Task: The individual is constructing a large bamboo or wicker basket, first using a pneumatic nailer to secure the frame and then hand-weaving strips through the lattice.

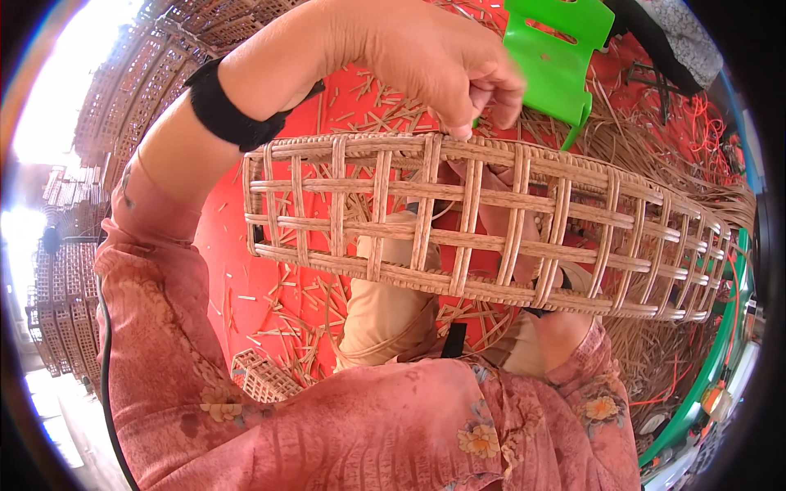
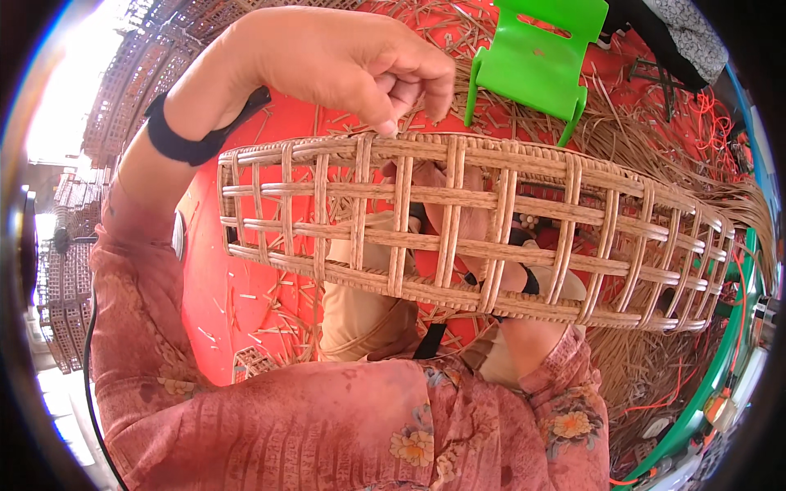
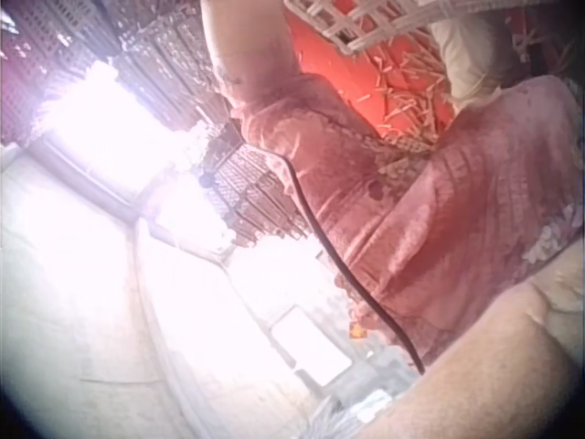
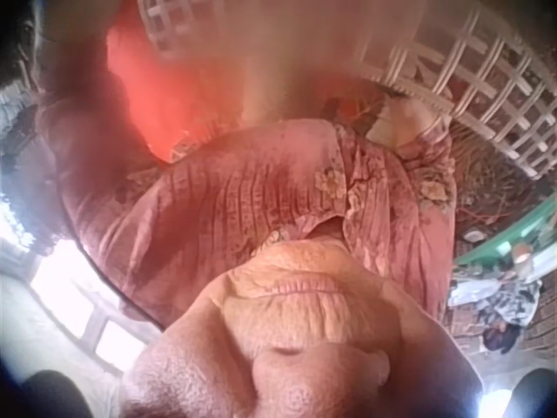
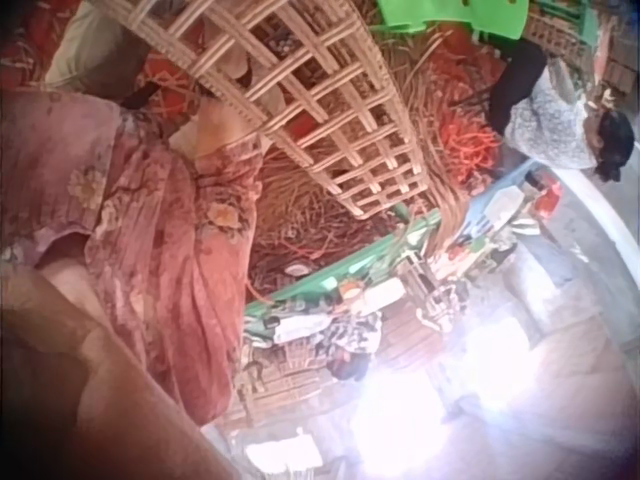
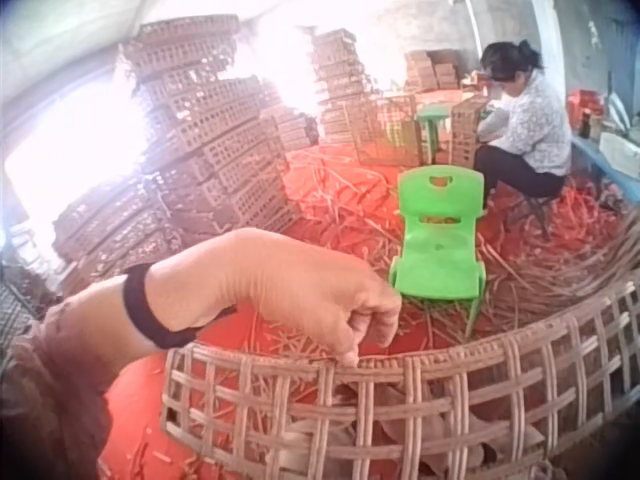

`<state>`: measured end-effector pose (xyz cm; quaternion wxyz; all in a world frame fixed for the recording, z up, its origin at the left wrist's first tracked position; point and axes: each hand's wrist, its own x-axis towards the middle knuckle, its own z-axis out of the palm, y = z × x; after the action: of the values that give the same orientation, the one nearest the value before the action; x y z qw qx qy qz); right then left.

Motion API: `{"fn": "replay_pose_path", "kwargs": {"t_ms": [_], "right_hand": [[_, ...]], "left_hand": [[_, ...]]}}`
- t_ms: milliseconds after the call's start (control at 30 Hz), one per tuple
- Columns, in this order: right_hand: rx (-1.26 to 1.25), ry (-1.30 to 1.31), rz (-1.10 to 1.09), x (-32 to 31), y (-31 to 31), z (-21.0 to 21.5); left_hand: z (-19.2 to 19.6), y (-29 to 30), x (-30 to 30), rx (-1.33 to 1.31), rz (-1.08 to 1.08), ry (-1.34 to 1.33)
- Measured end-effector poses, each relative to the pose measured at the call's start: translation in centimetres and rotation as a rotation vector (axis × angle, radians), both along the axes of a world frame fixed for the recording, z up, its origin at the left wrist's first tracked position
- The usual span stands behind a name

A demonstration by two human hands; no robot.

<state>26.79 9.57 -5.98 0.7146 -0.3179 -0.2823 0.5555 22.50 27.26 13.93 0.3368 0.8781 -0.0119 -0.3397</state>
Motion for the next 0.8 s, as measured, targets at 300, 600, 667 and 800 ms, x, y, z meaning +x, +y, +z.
{"fn": "replay_pose_path", "kwargs": {"t_ms": [300,600,667,800], "right_hand": [[-0.005,-0.01,0.003,0.0,-0.1,0.0],[0.016,-0.01,-0.01,-0.2,0.2,-0.3],[0.016,-0.011,-0.013,-0.1,0.1,-0.3],[0.003,-0.02,-0.01,-0.2,-0.4,-0.3]], "left_hand": [[1.4,-2.9,-0.1,0.316,-0.254,-0.177],[0.3,0.4,-1.1,0.107,0.086,-0.106],[-0.9,0.6,-1.1,0.029,0.261,-0.109],[-1.9,0.7,-0.8,0.06,0.179,-0.147]]}}
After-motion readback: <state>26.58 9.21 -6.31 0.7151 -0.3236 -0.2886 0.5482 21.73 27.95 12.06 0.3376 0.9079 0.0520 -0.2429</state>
